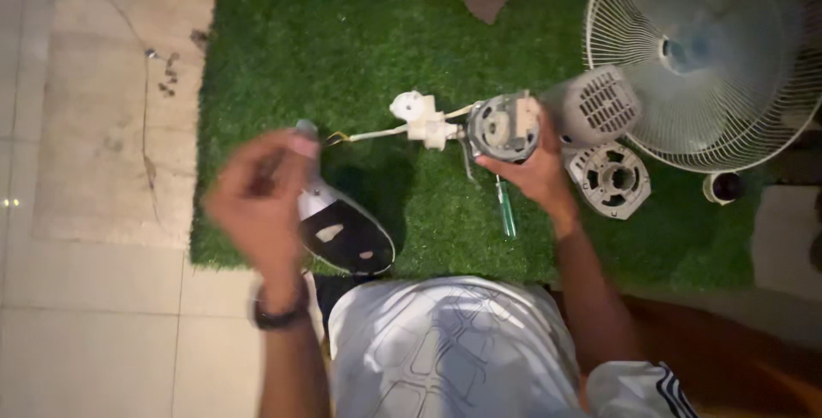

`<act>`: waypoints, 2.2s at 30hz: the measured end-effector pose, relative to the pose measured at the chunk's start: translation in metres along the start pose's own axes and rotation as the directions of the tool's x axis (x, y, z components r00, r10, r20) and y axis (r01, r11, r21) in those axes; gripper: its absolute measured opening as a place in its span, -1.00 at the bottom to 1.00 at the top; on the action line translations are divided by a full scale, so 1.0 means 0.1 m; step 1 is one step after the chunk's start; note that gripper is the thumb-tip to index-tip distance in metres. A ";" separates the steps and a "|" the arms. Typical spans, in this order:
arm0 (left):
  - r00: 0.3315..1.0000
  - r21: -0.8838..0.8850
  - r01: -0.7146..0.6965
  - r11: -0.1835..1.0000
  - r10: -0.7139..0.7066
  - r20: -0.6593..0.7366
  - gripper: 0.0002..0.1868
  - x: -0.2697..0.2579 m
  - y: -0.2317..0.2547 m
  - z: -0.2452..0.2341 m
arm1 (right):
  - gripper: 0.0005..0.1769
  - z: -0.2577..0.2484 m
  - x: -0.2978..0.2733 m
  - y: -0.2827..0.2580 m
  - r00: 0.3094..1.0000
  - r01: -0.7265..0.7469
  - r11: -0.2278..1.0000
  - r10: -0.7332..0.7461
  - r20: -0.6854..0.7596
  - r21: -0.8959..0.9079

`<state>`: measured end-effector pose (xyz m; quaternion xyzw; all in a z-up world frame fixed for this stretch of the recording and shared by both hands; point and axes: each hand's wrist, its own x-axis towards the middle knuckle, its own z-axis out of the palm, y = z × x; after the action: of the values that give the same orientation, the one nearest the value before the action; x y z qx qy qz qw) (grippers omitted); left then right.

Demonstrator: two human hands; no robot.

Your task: The person assembles a disassembled electric fan on a green mat. They use a screwdriver to tighten screws on the motor housing, attach the fan blade hub, and connect the motor to the fan body.

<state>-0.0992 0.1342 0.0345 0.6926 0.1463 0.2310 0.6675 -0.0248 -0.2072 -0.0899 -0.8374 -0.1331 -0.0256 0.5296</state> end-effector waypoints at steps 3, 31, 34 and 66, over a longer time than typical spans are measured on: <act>0.926 -0.075 0.330 0.941 -0.308 0.218 -0.78 -0.45 0.03 0.77 | 0.09 0.00 0.05 -0.05 0.999 -0.033 0.999 0.033 0.011 0.013; 0.717 -0.008 0.668 0.744 -0.640 0.276 -0.73 -0.69 -0.67 1.62 | 0.07 0.01 0.09 -0.13 0.998 0.063 0.990 -0.062 -0.010 0.124; 0.716 -0.016 0.671 0.741 -0.642 0.274 -0.76 -0.67 -0.70 1.61 | 0.05 0.01 0.08 -0.14 0.997 0.083 0.989 -0.083 -0.005 0.123; 0.971 0.201 0.070 0.977 -0.113 0.211 -0.86 -0.78 -0.69 1.59 | 0.02 0.09 0.08 -0.18 0.995 0.098 0.990 -0.097 -0.011 0.103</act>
<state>-0.0765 -0.0375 -0.0445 0.7676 0.1249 0.1061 0.6196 -0.0224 -0.1906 -0.0769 -0.8012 -0.1734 -0.0468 0.5708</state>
